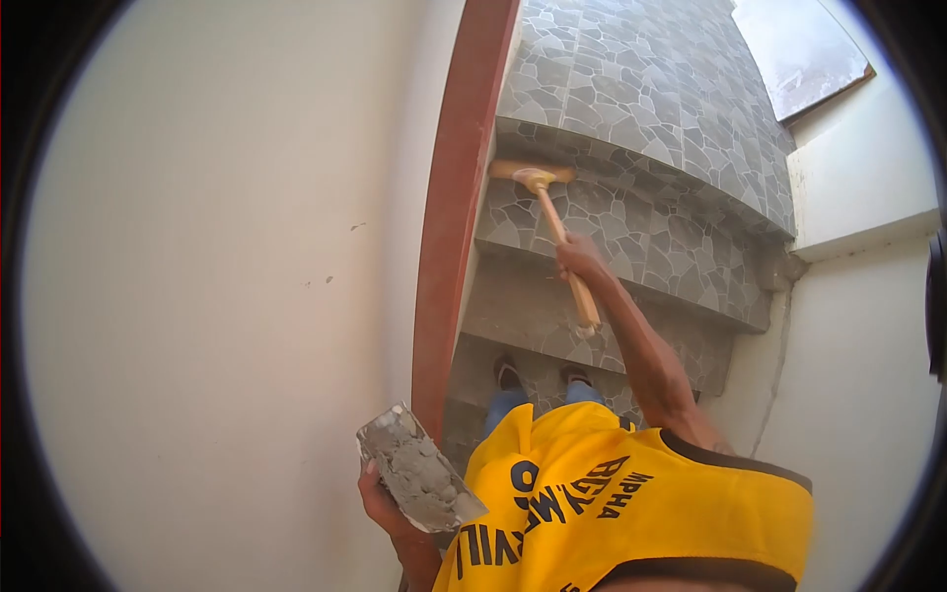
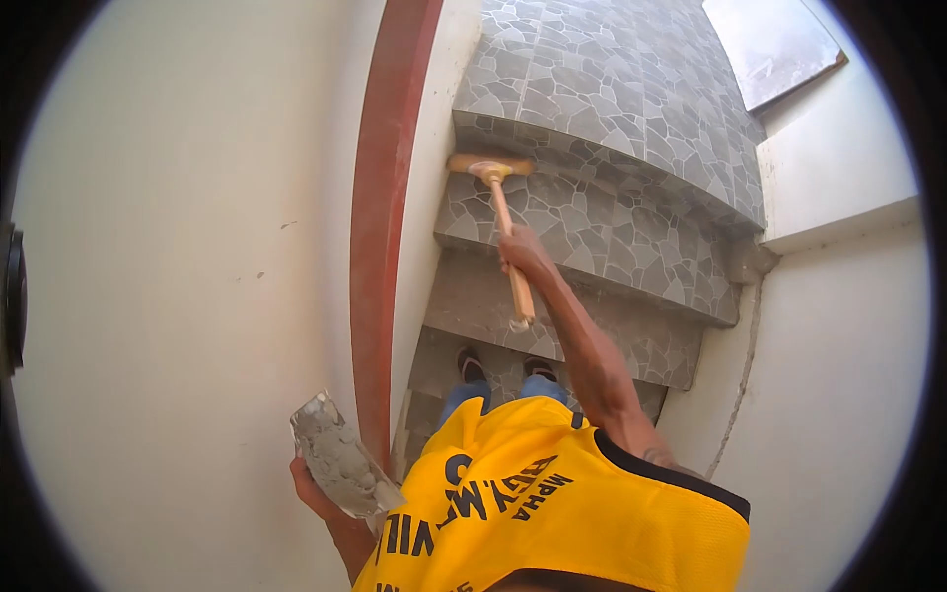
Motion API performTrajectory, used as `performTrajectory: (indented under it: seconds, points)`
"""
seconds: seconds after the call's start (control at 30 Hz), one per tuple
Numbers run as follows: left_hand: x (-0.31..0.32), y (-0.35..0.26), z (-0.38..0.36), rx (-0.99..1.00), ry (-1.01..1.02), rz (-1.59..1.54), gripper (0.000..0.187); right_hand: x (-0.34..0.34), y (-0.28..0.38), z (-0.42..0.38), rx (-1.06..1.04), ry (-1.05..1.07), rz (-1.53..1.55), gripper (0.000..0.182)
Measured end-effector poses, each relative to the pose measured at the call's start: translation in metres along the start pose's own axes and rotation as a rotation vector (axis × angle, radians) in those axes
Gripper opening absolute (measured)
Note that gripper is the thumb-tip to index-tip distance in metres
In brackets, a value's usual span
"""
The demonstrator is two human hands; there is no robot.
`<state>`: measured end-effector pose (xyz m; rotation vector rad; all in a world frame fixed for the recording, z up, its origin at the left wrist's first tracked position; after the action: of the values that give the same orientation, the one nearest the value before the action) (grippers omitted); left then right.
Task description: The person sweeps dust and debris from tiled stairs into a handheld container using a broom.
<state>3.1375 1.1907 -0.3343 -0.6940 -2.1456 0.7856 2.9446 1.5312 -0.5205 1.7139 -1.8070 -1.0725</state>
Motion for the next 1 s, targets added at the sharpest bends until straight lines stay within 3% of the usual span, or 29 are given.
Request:
performTrajectory:
  seconds: [0.07, 0.13, 0.2, 0.27, 0.37, 0.47, 0.53, 0.67, 0.7, 0.77, 0.83, 0.93, 1.0]
  points:
    - [-0.004, 0.004, 0.002, 0.000, 0.035, -0.043, 0.051, -0.007, 0.001, -0.011, 0.005, -0.103, -0.052, 0.018]
    - [-0.003, 0.007, -0.001, -0.018, -0.034, -0.064, 0.051, 0.001, -0.019, 0.031, -0.104, -0.227, -0.230, 0.016]
    - [0.001, 0.007, -0.005, -0.019, -0.031, -0.064, 0.051, 0.007, -0.043, 0.086, -0.205, -0.123, -0.252, 0.015]
    - [0.002, 0.002, -0.007, -0.008, 0.031, -0.045, 0.050, -0.022, -0.072, 0.118, -0.287, 0.135, -0.135, 0.015]
    - [0.005, 0.001, -0.011, 0.028, 0.088, -0.009, 0.049, -0.087, -0.014, 0.051, 0.103, 0.269, 0.276, 0.012]
    - [0.013, -0.002, -0.016, 0.014, 0.108, -0.001, 0.048, -0.083, -0.007, -0.010, 0.039, 0.020, 0.224, 0.012]
    - [0.019, -0.001, -0.020, 0.026, 0.090, -0.067, 0.048, -0.029, -0.018, 0.010, -0.273, -0.141, -0.031, 0.015]
    - [0.016, -0.005, -0.019, 0.010, 0.181, 0.054, 0.048, 0.060, -0.035, 0.086, -0.231, -0.014, -0.343, 0.025]
    - [0.016, -0.009, -0.020, 0.017, 0.171, 0.067, 0.049, 0.069, -0.039, 0.088, -0.179, -0.037, -0.430, 0.026]
    - [0.023, -0.009, -0.023, 0.011, 0.159, 0.074, 0.049, 0.007, -0.024, 0.058, -0.211, 0.047, -0.708, 0.026]
    - [0.029, -0.006, -0.021, -0.035, 0.132, 0.001, 0.048, -0.055, -0.002, 0.015, -0.062, 0.209, -0.521, 0.023]
    - [0.028, -0.008, -0.023, -0.038, 0.112, -0.001, 0.047, -0.052, 0.007, -0.024, -0.035, 0.058, -0.198, 0.020]
    - [0.032, -0.008, -0.020, -0.045, 0.132, 0.006, 0.046, -0.007, -0.018, 0.018, -0.122, -0.062, 0.027, 0.018]
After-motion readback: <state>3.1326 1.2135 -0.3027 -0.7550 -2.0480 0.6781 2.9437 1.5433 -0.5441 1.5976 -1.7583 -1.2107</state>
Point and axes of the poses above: each hand's wrist, its own z-axis towards the middle knuckle, its own x-axis out of the palm, y = z × x, the point moved 2 cm from there along z, towards the middle knuckle, and after that the axes turned 5 degrees about x, right-handed, at the moved point
